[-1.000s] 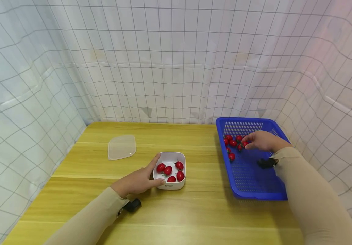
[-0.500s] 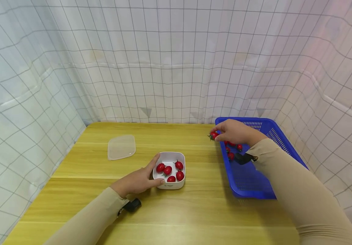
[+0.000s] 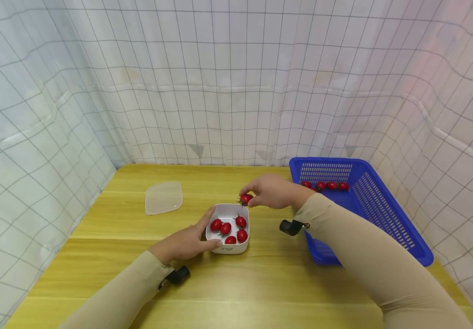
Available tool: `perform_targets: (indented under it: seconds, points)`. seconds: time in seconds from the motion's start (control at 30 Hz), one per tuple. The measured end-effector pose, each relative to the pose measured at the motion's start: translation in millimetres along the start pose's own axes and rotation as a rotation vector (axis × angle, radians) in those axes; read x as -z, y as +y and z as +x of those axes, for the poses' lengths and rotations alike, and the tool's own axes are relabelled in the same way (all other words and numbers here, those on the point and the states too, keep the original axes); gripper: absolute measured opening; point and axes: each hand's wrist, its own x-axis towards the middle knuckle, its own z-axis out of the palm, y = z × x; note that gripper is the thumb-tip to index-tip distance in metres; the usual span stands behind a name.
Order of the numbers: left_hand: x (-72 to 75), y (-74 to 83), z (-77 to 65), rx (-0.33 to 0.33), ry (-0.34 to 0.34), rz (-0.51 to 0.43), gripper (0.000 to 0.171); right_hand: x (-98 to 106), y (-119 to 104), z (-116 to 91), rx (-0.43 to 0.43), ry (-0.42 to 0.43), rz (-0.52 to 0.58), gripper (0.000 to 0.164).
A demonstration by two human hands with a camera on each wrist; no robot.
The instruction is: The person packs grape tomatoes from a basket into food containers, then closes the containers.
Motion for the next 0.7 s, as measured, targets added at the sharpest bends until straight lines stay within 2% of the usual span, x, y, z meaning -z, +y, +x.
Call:
perform_targets:
  seconds: [0.23, 0.7]
  points:
    - [0.8, 0.1, -0.4, 0.002, 0.002, 0.001, 0.105, -12, -13, 10, 0.044, -0.024, 0.000, 0.032]
    - [0.1, -0.5, -0.3, 0.010, -0.001, 0.007, 0.106, -19, -21, 11, 0.068, -0.033, 0.035, 0.034]
